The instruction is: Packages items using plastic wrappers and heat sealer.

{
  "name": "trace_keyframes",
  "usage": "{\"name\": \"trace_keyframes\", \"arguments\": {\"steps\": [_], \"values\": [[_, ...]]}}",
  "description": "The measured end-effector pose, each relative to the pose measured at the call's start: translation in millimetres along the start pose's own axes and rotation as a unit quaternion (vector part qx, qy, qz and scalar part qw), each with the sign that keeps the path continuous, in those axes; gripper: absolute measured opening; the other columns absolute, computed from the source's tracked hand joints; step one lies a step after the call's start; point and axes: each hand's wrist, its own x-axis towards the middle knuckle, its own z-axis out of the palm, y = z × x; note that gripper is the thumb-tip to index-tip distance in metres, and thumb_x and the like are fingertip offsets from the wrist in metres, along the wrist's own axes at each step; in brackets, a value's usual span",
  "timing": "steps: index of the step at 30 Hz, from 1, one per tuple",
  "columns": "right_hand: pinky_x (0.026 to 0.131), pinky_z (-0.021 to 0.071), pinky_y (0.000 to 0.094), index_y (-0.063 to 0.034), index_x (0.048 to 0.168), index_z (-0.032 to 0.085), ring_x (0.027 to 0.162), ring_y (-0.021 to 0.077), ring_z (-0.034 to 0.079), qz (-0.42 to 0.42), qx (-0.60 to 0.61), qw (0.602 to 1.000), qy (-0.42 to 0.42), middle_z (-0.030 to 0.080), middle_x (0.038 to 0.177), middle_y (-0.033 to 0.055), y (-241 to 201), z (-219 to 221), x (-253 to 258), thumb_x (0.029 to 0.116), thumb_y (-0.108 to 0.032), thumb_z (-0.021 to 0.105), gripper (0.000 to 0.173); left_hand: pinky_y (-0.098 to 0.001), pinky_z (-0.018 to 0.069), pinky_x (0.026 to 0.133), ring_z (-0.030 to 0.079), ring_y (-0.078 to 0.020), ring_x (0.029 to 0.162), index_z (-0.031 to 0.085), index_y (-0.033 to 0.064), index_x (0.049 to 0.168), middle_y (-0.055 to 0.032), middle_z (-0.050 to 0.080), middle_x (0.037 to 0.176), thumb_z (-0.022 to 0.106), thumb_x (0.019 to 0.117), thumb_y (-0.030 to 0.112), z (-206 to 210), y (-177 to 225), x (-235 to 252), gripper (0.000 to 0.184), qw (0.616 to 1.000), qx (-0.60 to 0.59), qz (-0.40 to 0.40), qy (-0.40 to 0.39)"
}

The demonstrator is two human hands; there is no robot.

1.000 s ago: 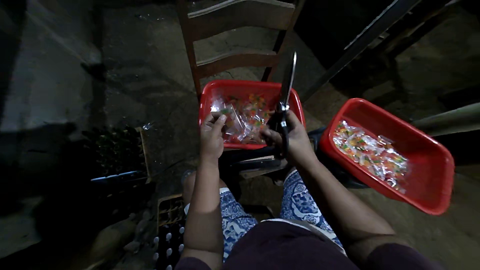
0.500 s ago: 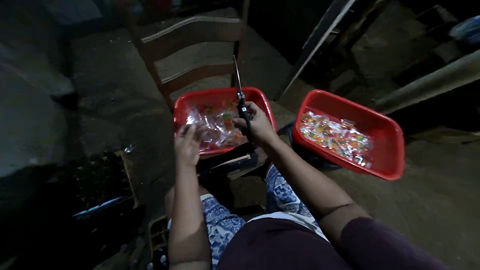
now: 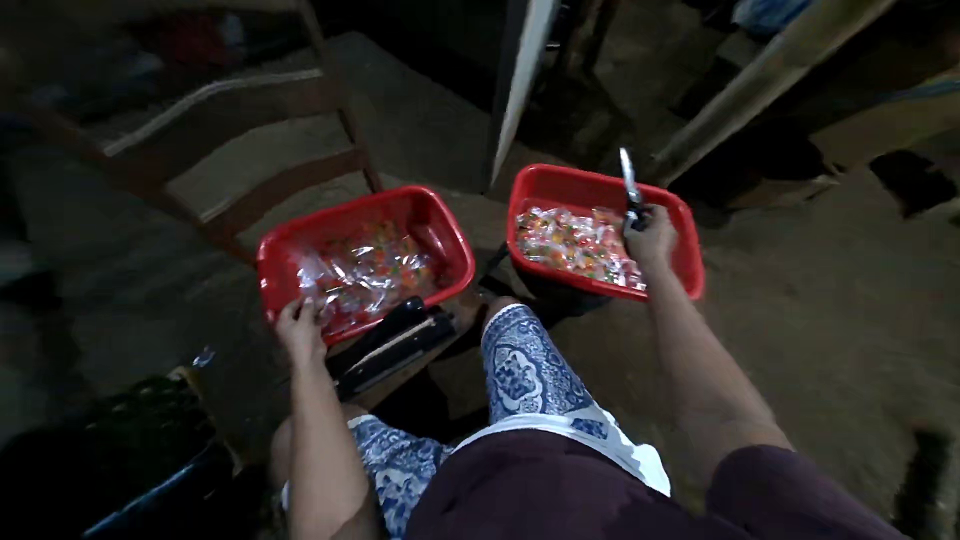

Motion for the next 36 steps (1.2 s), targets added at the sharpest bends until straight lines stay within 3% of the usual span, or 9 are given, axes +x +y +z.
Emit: {"name": "trace_keyframes", "arguments": {"steps": [4, 11, 15, 20, 23, 27, 30, 33, 36], "values": [[0.100, 0.0428, 0.0713, -0.0021, 0.150, 0.043, 0.121, 0.0539, 0.058, 0.015, -0.007, 0.999, -0.032, 0.058, 0.132, 0.0349, -25.6, 12.8, -11.2, 0.0988, -0.018, 0.065, 0.058, -0.0335, 0.0550, 0.078, 0.062, -0.0164, 0.084, 0.060, -0.0056, 0.127, -0.0177, 0.064, 0.109, 0.057, 0.1043, 0.010, -7.6, -4.3, 6.8, 0.028, 0.998, 0.051, -0.003, 0.029], [0.090, 0.0540, 0.0619, -0.0012, 0.147, 0.045, 0.103, 0.0426, 0.068, -0.184, 0.060, 0.927, -0.320, 0.065, 0.122, 0.0287, -135.2, 106.5, -70.4, 0.0987, -0.009, 0.065, 0.053, -0.0476, 0.0511, 0.098, 0.064, -0.0306, 0.113, 0.064, -0.0032, 0.129, -0.0227, 0.063, 0.131, 0.059, 0.1040, 0.012, -18.6, -2.1, 24.4, 0.030, 0.991, 0.132, 0.010, 0.023], [0.092, 0.0496, 0.0690, -0.0009, 0.138, 0.056, 0.109, 0.0484, 0.066, -0.235, -0.129, 0.876, -0.401, 0.067, 0.116, 0.0291, -196.9, 173.2, -92.6, 0.1005, -0.023, 0.062, 0.044, -0.0531, 0.0489, 0.099, 0.062, -0.0353, 0.116, 0.060, -0.0019, 0.135, -0.0247, 0.063, 0.130, 0.057, 0.1039, 0.015, -18.2, -8.0, 31.2, 0.035, 0.978, 0.209, -0.019, -0.014], [0.096, 0.0490, 0.0682, 0.0075, 0.138, 0.052, 0.122, 0.0509, 0.059, -0.193, -0.232, 0.867, -0.396, 0.059, 0.131, 0.0341, -239.2, 234.4, -101.0, 0.1003, -0.016, 0.059, 0.045, -0.0595, 0.0459, 0.103, 0.060, -0.0415, 0.121, 0.057, -0.0003, 0.139, -0.0285, 0.061, 0.132, 0.057, 0.1050, 0.023, -18.1, -2.6, 30.0, 0.042, 0.958, 0.281, -0.027, -0.057], [0.094, 0.0516, 0.0647, -0.0035, 0.157, 0.032, 0.122, 0.0503, 0.059, -0.152, -0.201, 0.889, -0.383, 0.049, 0.142, 0.0347, -243.2, 263.4, -109.6, 0.1038, -0.019, 0.050, 0.059, -0.0592, 0.0459, 0.101, 0.059, -0.0402, 0.120, 0.059, 0.0019, 0.138, -0.0264, 0.061, 0.131, 0.058, 0.1055, 0.027, -19.8, -3.4, 30.0, 0.041, 0.963, 0.258, -0.038, -0.066], [0.095, 0.0523, 0.0616, -0.0097, 0.163, 0.020, 0.119, 0.0501, 0.061, -0.117, -0.162, 0.906, -0.374, 0.044, 0.147, 0.0344, -225.8, 293.0, -119.2, 0.1097, -0.024, 0.041, 0.059, -0.0587, 0.0457, 0.102, 0.060, -0.0383, 0.121, 0.060, 0.0035, 0.138, -0.0250, 0.061, 0.134, 0.055, 0.1068, 0.029, -21.0, -2.5, 30.5, 0.041, 0.964, 0.253, -0.040, -0.073], [0.100, 0.0485, 0.0653, -0.0029, 0.155, 0.035, 0.125, 0.0474, 0.059, -0.118, -0.140, 0.900, -0.395, 0.055, 0.140, 0.0305, -220.5, 296.6, -113.8, 0.1071, -0.024, 0.047, 0.054, -0.0567, 0.0472, 0.100, 0.061, -0.0364, 0.118, 0.059, 0.0046, 0.138, -0.0236, 0.061, 0.132, 0.056, 0.1067, 0.030, -20.8, -1.2, 26.4, 0.041, 0.966, 0.242, -0.040, -0.084], [0.100, 0.0454, 0.0695, 0.0055, 0.131, 0.061, 0.127, 0.0474, 0.057, -0.180, -0.232, 0.846, -0.444, 0.060, 0.134, 0.0296, -241.7, 266.1, -104.7, 0.1023, -0.016, 0.056, 0.037, -0.0554, 0.0481, 0.099, 0.061, -0.0347, 0.118, 0.060, 0.0057, 0.138, -0.0215, 0.062, 0.133, 0.056, 0.1065, 0.031, -21.0, 0.9, 24.9, 0.041, 0.969, 0.226, -0.044, -0.090], [0.093, 0.0468, 0.0725, 0.0082, 0.116, 0.066, 0.119, 0.0504, 0.060, -0.257, -0.338, 0.783, -0.455, 0.063, 0.124, 0.0318, -255.1, 239.7, -97.2, 0.0957, -0.016, 0.069, 0.032, -0.0559, 0.0485, 0.097, 0.062, -0.0345, 0.115, 0.060, 0.0054, 0.136, -0.0220, 0.063, 0.131, 0.055, 0.1066, 0.031, -21.6, 1.1, 24.5, 0.039, 0.969, 0.225, -0.043, -0.087]]}}
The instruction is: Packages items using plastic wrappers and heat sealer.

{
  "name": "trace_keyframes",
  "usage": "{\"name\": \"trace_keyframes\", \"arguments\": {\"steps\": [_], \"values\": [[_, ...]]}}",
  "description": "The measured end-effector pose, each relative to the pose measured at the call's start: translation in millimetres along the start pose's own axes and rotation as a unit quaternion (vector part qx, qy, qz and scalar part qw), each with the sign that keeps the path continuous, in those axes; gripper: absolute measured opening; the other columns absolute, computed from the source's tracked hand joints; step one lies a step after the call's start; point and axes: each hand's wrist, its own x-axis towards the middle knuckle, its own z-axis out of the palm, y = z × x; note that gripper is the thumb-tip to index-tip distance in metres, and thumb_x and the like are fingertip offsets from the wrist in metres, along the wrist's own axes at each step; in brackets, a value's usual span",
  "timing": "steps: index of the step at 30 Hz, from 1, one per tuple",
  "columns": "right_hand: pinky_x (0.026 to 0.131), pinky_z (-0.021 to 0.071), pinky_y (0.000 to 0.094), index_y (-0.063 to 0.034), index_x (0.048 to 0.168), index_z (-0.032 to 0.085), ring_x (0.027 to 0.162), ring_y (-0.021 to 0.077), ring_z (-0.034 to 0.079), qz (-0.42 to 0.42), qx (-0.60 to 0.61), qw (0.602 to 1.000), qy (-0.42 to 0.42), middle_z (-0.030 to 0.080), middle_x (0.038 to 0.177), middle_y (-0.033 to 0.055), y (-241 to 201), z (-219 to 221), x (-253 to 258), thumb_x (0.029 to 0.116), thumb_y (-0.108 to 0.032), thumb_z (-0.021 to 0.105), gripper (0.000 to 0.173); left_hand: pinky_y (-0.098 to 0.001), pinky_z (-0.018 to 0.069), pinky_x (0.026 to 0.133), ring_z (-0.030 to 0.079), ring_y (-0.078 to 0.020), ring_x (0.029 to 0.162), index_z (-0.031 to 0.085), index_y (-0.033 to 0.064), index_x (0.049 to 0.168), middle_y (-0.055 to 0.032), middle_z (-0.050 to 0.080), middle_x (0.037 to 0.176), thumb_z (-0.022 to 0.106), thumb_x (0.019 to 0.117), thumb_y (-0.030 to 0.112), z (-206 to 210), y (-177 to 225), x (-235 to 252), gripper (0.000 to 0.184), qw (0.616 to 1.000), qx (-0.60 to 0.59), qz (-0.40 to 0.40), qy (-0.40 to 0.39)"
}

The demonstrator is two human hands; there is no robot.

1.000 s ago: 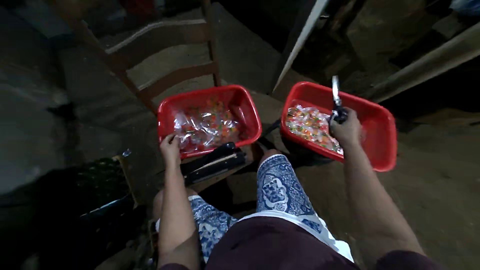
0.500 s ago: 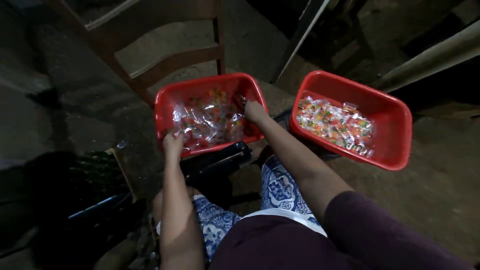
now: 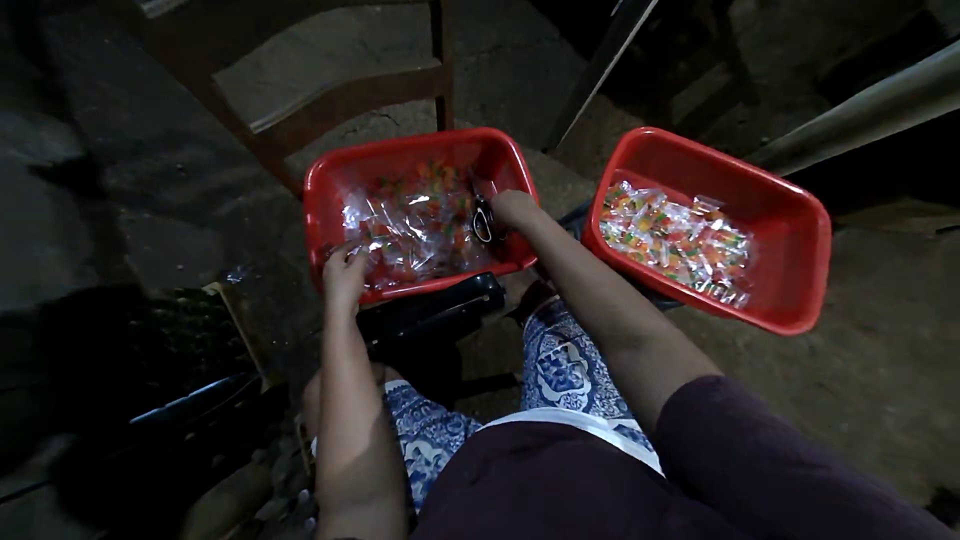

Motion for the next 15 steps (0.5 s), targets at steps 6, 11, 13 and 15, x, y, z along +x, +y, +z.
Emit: {"name": "trace_keyframes", "arguments": {"steps": [6, 11, 13, 15], "values": [[0.096, 0.0414, 0.0710, 0.0087, 0.110, 0.069, 0.119, 0.0477, 0.059, -0.035, -0.194, 0.976, -0.088, 0.065, 0.121, 0.0288, -6.6, 35.4, -20.1, 0.1012, -0.028, 0.061, 0.039, -0.0543, 0.0491, 0.098, 0.061, -0.0337, 0.118, 0.060, 0.0049, 0.136, -0.0202, 0.062, 0.135, 0.054, 0.1071, 0.028, 4.0, 0.2, -1.4, 0.038, 0.999, -0.029, 0.012, -0.019], [0.103, 0.0364, 0.0716, 0.0067, 0.120, 0.067, 0.128, 0.0462, 0.055, -0.040, -0.155, 0.972, -0.171, 0.062, 0.130, 0.0289, -17.9, 23.0, -33.5, 0.1074, -0.046, 0.047, 0.058, -0.0546, 0.0477, 0.100, 0.060, -0.0334, 0.121, 0.061, 0.0043, 0.136, -0.0202, 0.061, 0.135, 0.055, 0.1069, 0.028, 1.7, -5.3, -1.1, 0.038, 0.999, -0.039, 0.019, -0.021], [0.106, 0.0333, 0.0719, 0.0079, 0.121, 0.066, 0.129, 0.0474, 0.054, -0.061, -0.152, 0.970, -0.180, 0.061, 0.131, 0.0301, -15.7, 15.5, -45.2, 0.1091, -0.045, 0.043, 0.058, -0.0553, 0.0476, 0.101, 0.060, -0.0334, 0.122, 0.061, 0.0049, 0.136, -0.0194, 0.061, 0.136, 0.055, 0.1070, 0.031, -1.3, -5.3, -1.8, 0.039, 0.999, -0.037, 0.014, -0.021], [0.107, 0.0306, 0.0734, 0.0070, 0.123, 0.066, 0.129, 0.0485, 0.054, -0.097, -0.143, 0.972, -0.160, 0.062, 0.131, 0.0309, -0.2, 17.0, -49.5, 0.1093, -0.049, 0.040, 0.063, -0.0571, 0.0465, 0.102, 0.058, -0.0342, 0.125, 0.061, 0.0057, 0.136, -0.0185, 0.059, 0.139, 0.055, 0.1071, 0.032, -4.4, -6.1, -1.4, 0.040, 0.999, -0.045, 0.009, -0.020]]}}
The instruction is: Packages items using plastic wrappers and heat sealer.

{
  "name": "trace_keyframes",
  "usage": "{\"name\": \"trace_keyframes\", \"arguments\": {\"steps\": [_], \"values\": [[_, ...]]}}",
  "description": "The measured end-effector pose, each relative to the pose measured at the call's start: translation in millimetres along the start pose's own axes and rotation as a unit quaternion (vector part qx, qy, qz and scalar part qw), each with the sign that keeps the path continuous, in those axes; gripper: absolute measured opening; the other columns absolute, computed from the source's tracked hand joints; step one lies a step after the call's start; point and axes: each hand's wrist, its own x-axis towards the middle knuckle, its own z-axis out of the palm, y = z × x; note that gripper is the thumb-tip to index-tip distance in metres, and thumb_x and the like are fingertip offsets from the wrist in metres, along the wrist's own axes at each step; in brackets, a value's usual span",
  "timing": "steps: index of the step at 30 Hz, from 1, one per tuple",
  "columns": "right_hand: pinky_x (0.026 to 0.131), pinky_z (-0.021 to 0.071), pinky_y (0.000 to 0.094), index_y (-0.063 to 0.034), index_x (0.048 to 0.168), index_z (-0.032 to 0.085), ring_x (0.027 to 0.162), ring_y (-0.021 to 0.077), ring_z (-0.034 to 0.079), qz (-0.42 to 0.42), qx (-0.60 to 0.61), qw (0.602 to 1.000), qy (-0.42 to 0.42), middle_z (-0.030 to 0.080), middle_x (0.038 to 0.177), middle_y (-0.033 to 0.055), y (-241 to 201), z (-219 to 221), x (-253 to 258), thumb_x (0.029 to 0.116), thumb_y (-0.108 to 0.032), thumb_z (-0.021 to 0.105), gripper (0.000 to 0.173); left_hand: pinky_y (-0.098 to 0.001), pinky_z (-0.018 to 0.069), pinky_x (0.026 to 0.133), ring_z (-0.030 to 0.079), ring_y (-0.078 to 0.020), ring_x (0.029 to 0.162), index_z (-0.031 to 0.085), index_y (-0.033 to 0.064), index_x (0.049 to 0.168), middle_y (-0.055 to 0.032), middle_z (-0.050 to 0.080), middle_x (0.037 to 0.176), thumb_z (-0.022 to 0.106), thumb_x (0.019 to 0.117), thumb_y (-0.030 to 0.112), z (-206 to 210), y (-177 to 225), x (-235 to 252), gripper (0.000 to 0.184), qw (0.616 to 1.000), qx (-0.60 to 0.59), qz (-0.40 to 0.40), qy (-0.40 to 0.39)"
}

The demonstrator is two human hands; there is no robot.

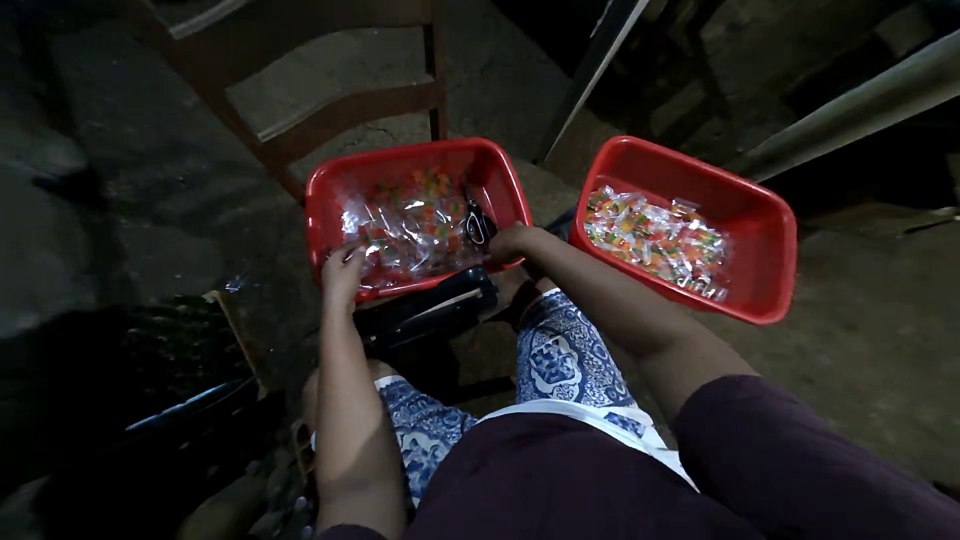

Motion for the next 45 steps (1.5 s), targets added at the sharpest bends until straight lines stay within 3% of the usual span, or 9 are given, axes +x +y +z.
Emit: {"name": "trace_keyframes", "arguments": {"steps": [7, 17, 21, 25, 29, 35, 38, 41, 45], "values": [[0.106, 0.0357, 0.0717, -0.0077, 0.119, 0.074, 0.121, 0.0400, 0.062, -0.109, 0.085, 0.971, 0.197, 0.071, 0.122, 0.0171, 44.2, 43.7, -1.4, 0.0936, -0.014, 0.075, 0.026, -0.0573, 0.0458, 0.103, 0.057, -0.0353, 0.126, 0.060, 0.0035, 0.136, -0.0200, 0.058, 0.140, 0.054, 0.1077, 0.030, 3.7, -2.9, -4.0, 0.039, 0.999, -0.029, 0.020, 0.004], [0.103, 0.0491, 0.0550, 0.0005, 0.117, 0.072, 0.110, 0.0342, 0.069, -0.173, 0.179, 0.920, 0.303, 0.072, 0.115, 0.0184, 54.8, 8.1, -76.5, 0.1002, -0.005, 0.062, 0.021, -0.0489, 0.0343, 0.118, 0.040, -0.0394, 0.144, 0.055, -0.0031, 0.141, -0.0289, 0.039, 0.155, 0.059, 0.1019, 0.015, 17.8, 11.4, -51.0, 0.043, 0.957, 0.060, 0.198, 0.205], [0.100, 0.0515, 0.0510, 0.0007, 0.113, 0.072, 0.105, 0.0298, 0.069, -0.220, 0.156, 0.900, 0.343, 0.072, 0.110, 0.0161, 40.4, -12.5, -152.9, 0.1005, -0.005, 0.062, 0.017, -0.0366, 0.0516, 0.100, 0.063, -0.0228, 0.116, 0.060, -0.0078, 0.130, -0.0219, 0.062, 0.130, 0.052, 0.1042, 0.012, 36.0, 41.3, -110.8, 0.033, 0.927, -0.055, 0.320, 0.189], [0.099, 0.0509, 0.0429, 0.0037, 0.106, 0.074, 0.103, 0.0256, 0.067, -0.352, 0.101, 0.856, 0.364, 0.072, 0.105, 0.0156, 16.9, -13.1, -222.1, 0.0975, 0.003, 0.062, 0.014, -0.0327, 0.0608, 0.080, 0.072, -0.0156, 0.087, 0.055, -0.0007, 0.129, -0.0082, 0.071, 0.105, 0.026, 0.1128, 0.020, 69.7, 69.9, -177.2, 0.039, 0.941, -0.289, 0.137, -0.115], [0.088, 0.0493, 0.0321, 0.0009, 0.091, 0.075, 0.095, 0.0184, 0.061, -0.523, 0.081, 0.764, 0.369, 0.068, 0.092, 0.0104, 5.5, 2.5, -239.7, 0.0868, 0.004, 0.065, 0.011, -0.0228, 0.0590, 0.067, 0.071, -0.0125, 0.076, 0.058, 0.0101, 0.131, -0.0083, 0.074, 0.100, 0.012, 0.1109, 0.048, 87.4, 84.0, -227.9, 0.063, 0.826, -0.480, -0.038, -0.294], [0.096, 0.0507, 0.0306, 0.0059, 0.090, 0.070, 0.110, 0.0174, 0.061, -0.534, 0.228, 0.719, 0.382, 0.065, 0.112, 0.0160, -2.6, 46.7, -227.4, 0.0897, 0.006, 0.059, 0.011, -0.0267, 0.0606, 0.077, 0.071, -0.0120, 0.081, 0.065, 0.0118, 0.109, -0.0034, 0.072, 0.094, 0.046, 0.1024, 0.001, 86.3, 79.2, -282.0, 0.024, 0.854, -0.471, 0.025, -0.220], [0.092, 0.0559, 0.0281, 0.0042, 0.125, 0.057, 0.104, 0.0093, 0.065, -0.473, 0.450, 0.623, 0.431, 0.066, 0.118, 0.0069, -19.8, 90.8, -213.4, 0.0995, -0.005, 0.052, 0.028, -0.0309, 0.0608, 0.082, 0.072, -0.0155, 0.088, 0.063, 0.0101, 0.109, -0.0051, 0.072, 0.100, 0.044, 0.1054, -0.001, 92.4, 79.7, -296.3, 0.022, 0.865, -0.487, 0.017, -0.116], [0.080, 0.0580, 0.0279, -0.0151, 0.131, 0.046, 0.090, 0.0067, 0.067, -0.428, 0.595, 0.517, 0.443, 0.068, 0.107, -0.0049, -49.8, 142.3, -200.3, 0.0997, -0.033, 0.060, 0.038, -0.0318, 0.0604, 0.083, 0.071, -0.0160, 0.088, 0.062, 0.0102, 0.107, -0.0056, 0.072, 0.102, 0.045, 0.1054, -0.001, 97.3, 79.0, -301.3, 0.020, 0.856, -0.514, 0.023, -0.054], [0.077, 0.0601, 0.0276, -0.0078, 0.120, 0.045, 0.082, 0.0072, 0.068, -0.407, 0.601, 0.488, 0.485, 0.068, 0.096, -0.0013, -78.4, 177.0, -194.3, 0.0921, -0.002, 0.068, 0.037, -0.0356, 0.0583, 0.088, 0.069, -0.0170, 0.093, 0.061, 0.0111, 0.108, -0.0056, 0.070, 0.105, 0.047, 0.1056, 0.003, 104.7, 70.6, -307.6, 0.016, 0.854, -0.515, 0.051, -0.060]]}}
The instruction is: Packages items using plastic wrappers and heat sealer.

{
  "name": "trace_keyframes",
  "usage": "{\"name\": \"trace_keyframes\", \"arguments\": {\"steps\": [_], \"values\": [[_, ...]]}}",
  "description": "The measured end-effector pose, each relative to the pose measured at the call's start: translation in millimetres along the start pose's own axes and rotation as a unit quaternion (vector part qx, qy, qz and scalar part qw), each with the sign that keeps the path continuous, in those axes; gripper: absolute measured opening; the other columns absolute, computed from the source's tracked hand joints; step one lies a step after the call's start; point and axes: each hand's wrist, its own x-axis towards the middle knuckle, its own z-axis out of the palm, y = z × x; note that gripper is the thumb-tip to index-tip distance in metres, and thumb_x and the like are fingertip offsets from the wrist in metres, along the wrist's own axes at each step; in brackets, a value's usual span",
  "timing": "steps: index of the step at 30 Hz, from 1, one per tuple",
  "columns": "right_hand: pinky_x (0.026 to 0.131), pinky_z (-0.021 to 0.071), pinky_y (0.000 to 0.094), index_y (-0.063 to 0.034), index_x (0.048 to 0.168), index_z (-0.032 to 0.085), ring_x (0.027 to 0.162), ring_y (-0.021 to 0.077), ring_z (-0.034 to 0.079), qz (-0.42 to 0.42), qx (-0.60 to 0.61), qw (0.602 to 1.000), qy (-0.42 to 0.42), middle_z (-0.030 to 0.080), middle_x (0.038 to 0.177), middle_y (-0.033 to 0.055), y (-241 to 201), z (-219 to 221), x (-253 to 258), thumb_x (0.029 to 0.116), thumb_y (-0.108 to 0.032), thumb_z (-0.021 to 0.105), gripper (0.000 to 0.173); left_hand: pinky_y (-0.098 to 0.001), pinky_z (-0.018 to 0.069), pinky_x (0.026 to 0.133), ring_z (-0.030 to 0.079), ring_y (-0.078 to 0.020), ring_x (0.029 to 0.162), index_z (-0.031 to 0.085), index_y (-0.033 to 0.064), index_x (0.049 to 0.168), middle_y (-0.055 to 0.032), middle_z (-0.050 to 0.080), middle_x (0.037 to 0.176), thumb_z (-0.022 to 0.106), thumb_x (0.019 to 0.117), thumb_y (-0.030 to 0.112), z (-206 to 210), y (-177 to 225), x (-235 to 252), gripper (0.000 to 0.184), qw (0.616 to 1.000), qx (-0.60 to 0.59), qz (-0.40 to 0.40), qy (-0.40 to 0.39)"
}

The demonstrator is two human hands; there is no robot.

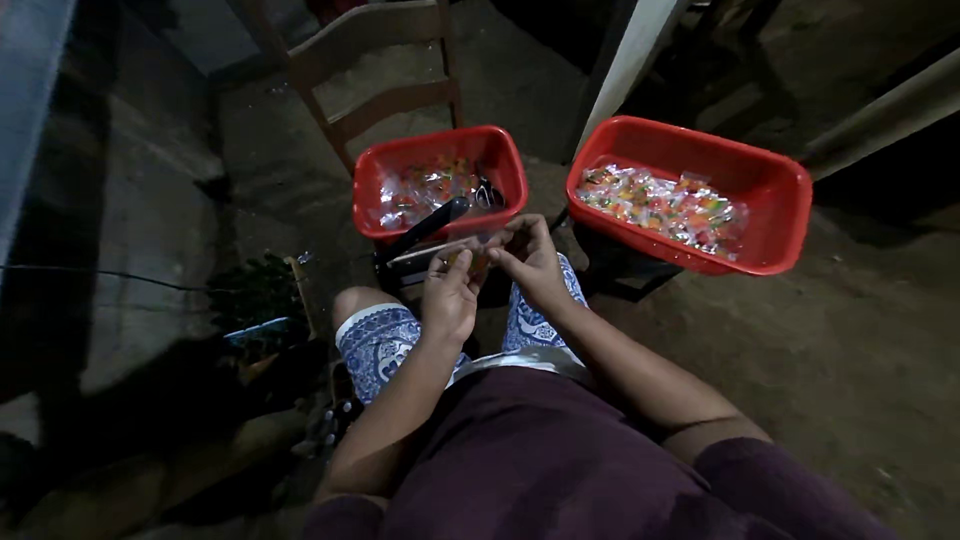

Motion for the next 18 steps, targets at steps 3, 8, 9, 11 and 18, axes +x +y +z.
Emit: {"name": "trace_keyframes", "arguments": {"steps": [3, 8, 9, 11, 18], "values": [[0.072, 0.0586, 0.0244, -0.0048, 0.112, 0.048, 0.076, 0.0047, 0.064, -0.004, -0.043, 0.999, 0.002, 0.063, 0.091, -0.0007, -3.0, -3.6, 0.1, 0.0914, 0.002, 0.067, 0.028, -0.0358, 0.0597, 0.086, 0.071, -0.0168, 0.091, 0.063, 0.0105, 0.104, -0.0053, 0.072, 0.102, 0.050, 0.1050, 0.005, -4.8, -5.1, -4.8, 0.014, 0.999, 0.034, 0.000, -0.012], [0.066, 0.0552, 0.0198, -0.0035, 0.103, 0.057, 0.070, 0.0014, 0.061, -0.010, -0.081, 0.994, -0.074, 0.064, 0.088, -0.0015, -11.3, -14.4, -1.7, 0.0941, 0.001, 0.063, 0.012, -0.0310, 0.0603, 0.080, 0.069, -0.0105, 0.083, 0.068, 0.0091, 0.097, 0.0003, 0.071, 0.094, 0.059, 0.0989, -0.002, -19.9, -2.3, -9.5, 0.015, 0.983, 0.176, 0.031, -0.040], [0.066, 0.0551, 0.0186, -0.0020, 0.103, 0.059, 0.071, 0.0005, 0.061, -0.020, -0.089, 0.992, -0.086, 0.065, 0.089, -0.0009, -11.8, -15.4, -2.6, 0.0944, 0.001, 0.062, 0.009, -0.0293, 0.0604, 0.078, 0.069, -0.0089, 0.082, 0.069, 0.0096, 0.097, 0.0017, 0.071, 0.093, 0.061, 0.0979, -0.002, -22.7, -2.5, -10.0, 0.014, 0.978, 0.195, 0.049, -0.047], [0.070, 0.0552, 0.0174, 0.0012, 0.102, 0.063, 0.076, -0.0003, 0.061, -0.033, -0.109, 0.988, -0.105, 0.064, 0.094, 0.0016, -14.0, -17.3, -4.3, 0.0946, 0.002, 0.060, 0.008, -0.0258, 0.0598, 0.074, 0.069, -0.0071, 0.080, 0.069, 0.0099, 0.103, 0.0024, 0.072, 0.092, 0.061, 0.0980, -0.001, -25.4, -2.9, -10.9, 0.015, 0.973, 0.210, 0.078, -0.048], [0.073, 0.0564, 0.0178, 0.0020, 0.105, 0.069, 0.080, 0.0015, 0.063, -0.008, -0.136, 0.986, -0.101, 0.065, 0.100, 0.0035, -22.1, -24.5, -6.5, 0.0963, 0.000, 0.059, 0.014, -0.0221, 0.0593, 0.078, 0.072, -0.0031, 0.087, 0.047, 0.0070, 0.119, 0.0029, 0.075, 0.097, 0.061, 0.0984, 0.000, -28.3, -1.7, -7.4, 0.026, 0.891, 0.358, 0.264, -0.091]]}}
